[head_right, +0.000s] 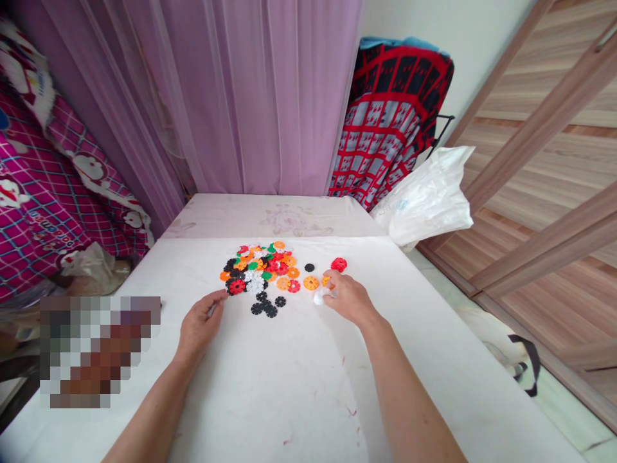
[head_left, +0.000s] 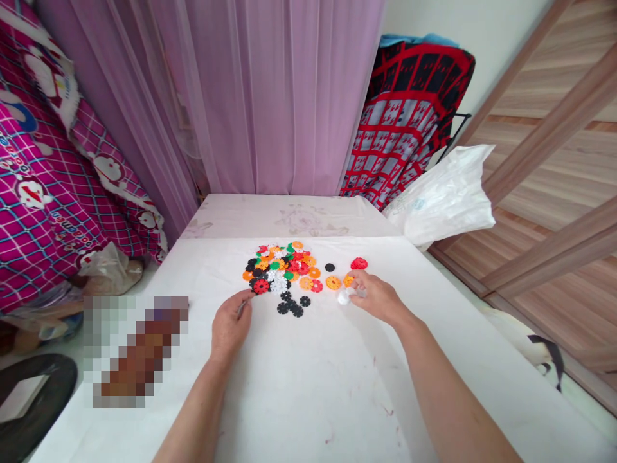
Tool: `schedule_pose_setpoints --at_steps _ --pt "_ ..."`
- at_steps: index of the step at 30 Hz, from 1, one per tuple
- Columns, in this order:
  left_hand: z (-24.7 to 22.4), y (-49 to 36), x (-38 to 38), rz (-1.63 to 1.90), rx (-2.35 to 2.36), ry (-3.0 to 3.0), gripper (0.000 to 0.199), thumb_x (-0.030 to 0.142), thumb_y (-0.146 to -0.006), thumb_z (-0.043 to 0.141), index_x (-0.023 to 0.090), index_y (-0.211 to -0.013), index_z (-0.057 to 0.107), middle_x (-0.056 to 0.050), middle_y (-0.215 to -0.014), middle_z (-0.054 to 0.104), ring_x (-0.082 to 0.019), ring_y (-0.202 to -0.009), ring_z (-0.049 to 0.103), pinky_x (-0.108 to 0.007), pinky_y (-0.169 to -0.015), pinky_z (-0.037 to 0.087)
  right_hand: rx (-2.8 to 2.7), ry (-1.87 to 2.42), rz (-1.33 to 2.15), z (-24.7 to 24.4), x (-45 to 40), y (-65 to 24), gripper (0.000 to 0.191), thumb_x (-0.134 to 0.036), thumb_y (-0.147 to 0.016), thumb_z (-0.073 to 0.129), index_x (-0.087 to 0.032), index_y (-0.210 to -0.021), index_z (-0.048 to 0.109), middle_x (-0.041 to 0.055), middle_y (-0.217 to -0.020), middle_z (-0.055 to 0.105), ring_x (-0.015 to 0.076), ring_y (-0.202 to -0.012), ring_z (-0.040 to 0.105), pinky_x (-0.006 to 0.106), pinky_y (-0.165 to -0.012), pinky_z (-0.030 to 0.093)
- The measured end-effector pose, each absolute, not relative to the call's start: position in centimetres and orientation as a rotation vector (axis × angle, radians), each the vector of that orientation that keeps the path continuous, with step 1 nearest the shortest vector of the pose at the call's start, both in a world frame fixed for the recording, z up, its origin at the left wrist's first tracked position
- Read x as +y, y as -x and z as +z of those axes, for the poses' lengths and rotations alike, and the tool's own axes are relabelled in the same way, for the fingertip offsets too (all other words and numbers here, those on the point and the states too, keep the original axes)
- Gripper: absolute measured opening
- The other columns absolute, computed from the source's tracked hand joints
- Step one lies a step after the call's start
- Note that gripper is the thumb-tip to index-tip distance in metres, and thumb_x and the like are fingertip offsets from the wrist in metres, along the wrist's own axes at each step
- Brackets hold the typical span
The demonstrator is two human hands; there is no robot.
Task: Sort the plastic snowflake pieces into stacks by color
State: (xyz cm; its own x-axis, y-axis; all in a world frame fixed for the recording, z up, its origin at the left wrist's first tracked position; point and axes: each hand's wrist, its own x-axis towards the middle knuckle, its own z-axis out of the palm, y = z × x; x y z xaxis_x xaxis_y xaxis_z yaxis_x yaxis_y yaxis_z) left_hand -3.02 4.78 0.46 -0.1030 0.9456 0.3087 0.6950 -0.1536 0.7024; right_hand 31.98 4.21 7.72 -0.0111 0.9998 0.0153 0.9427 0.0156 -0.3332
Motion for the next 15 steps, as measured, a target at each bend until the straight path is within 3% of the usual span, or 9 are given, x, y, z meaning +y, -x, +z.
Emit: schedule_pose_setpoints --at_steps 10,15 --pt "1.1 2.9 4.5 1.109 1.800 -1.844 0.032 0.032 -0.083 0.045 0.026 -0.100 0.071 -0.002 -0.110 0.073 -0.022 -0.102 0.067 -0.036 -0.093 0.052 -2.108 2.026 0.328 8.0 4.4 -30.6 0.042 -0.020 -0.074 0.060 -0.025 -0.117 0.057 0.0020 -0.101 0.069 0.0197 -0.097 0.063 0.028 -0.079 0.044" --pt "0.9 3.0 4.6 1.112 1.799 -1.847 0.033 0.034 -0.083 0.044 0.025 -0.100 0.071 -0.002 -0.111 0.073 -0.022 -0.104 0.067 -0.035 -0.094 0.052 -1.987 1.923 0.239 8.2 3.5 -31.7 0.032 -0.022 -0.075 0.058 -0.025 -0.106 0.063 0.0028 -0.101 0.070 0.0193 -0.093 0.063 0.030 -0.080 0.046"
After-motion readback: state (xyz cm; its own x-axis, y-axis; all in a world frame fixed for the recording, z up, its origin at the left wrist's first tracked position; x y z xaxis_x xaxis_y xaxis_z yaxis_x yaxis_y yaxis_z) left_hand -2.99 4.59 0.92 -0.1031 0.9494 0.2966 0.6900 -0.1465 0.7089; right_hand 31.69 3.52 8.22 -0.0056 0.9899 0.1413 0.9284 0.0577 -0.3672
